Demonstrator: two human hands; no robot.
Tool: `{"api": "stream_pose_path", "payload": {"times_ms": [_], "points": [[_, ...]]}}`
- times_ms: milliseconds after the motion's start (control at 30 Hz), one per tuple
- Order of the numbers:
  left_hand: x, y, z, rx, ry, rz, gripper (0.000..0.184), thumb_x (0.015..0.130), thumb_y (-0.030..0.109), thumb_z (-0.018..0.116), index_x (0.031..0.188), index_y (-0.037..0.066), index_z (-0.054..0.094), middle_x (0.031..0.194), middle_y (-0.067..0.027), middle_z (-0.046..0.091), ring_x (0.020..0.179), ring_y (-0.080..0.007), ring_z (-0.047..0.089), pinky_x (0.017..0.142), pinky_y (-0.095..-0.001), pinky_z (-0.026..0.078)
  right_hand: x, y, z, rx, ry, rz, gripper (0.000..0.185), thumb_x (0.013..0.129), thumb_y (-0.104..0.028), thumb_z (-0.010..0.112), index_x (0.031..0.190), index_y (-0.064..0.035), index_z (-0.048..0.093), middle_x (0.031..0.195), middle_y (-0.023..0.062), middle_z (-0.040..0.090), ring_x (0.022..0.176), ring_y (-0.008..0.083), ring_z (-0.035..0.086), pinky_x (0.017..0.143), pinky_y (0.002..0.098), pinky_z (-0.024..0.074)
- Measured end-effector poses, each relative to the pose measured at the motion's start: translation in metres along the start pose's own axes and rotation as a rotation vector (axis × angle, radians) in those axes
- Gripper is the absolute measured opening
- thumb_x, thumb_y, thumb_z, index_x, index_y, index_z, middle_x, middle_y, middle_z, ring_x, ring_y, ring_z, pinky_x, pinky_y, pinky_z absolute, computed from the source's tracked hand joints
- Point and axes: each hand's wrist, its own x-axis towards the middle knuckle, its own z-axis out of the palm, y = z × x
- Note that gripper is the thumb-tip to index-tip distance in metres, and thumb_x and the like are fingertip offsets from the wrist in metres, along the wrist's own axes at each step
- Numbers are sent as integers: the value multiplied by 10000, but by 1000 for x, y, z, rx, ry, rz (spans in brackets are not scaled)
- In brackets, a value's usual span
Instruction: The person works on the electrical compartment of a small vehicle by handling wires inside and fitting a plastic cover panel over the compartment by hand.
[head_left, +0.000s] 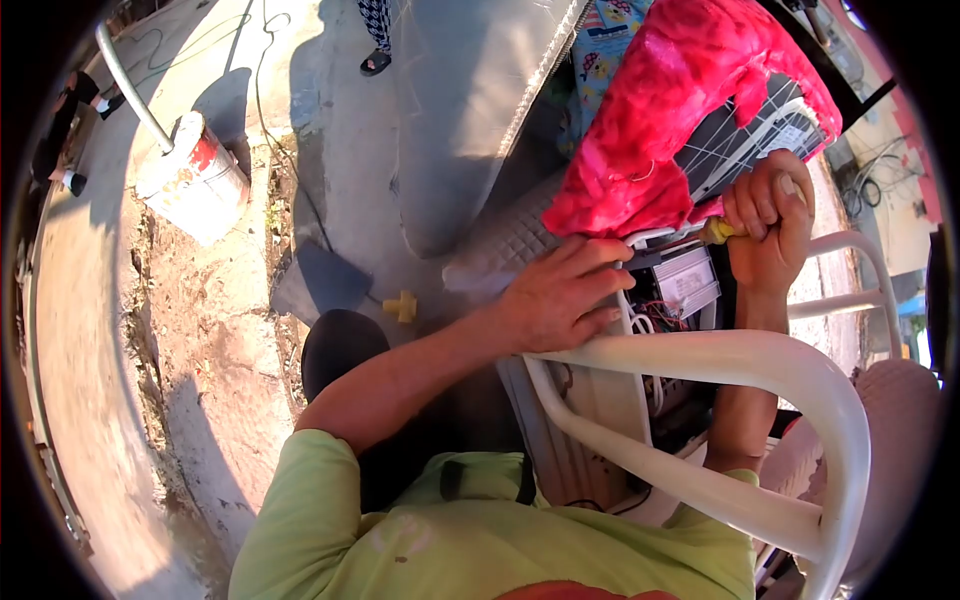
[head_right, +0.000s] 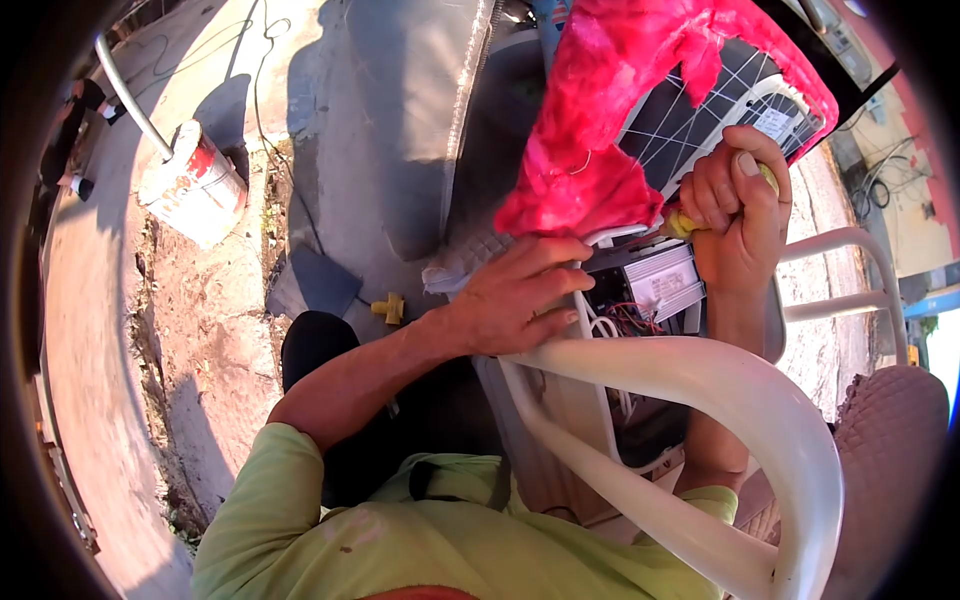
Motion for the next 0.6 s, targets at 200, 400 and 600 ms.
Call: {"api": "stream_pose_path", "payload": {"times_ms": [200,400,600], "points": [[-5,-2,4,0,41,21,393,817,155,751,1180,98,612,1371,-88,500,1195,-309,538,989,-419,490,-5,1,-8,11,135,3,280,1043,-182,505,1224,4,608,681,-25,345,558,67,322,559,251,319],[-9,-4,6,-8,92,25,374,806,199,754,1140,87,628,1333,-94,493,1231,-299,499,982,-449,485,4,-12,-17,168,-389,244,322,986,-361,616,1134,-97,506,811,-11,427,607,84,371,607,262,317],[-9,-7,7,-29,126,69,371,787,179,766,1118,72,636,1318,-105,495,1216,-308,509,981,-446,489,2,-6,-40,208,-291,168,279,1032,-292,541,1199,-68,537,675,-60,360,571,64,325,629,262,311]]}}
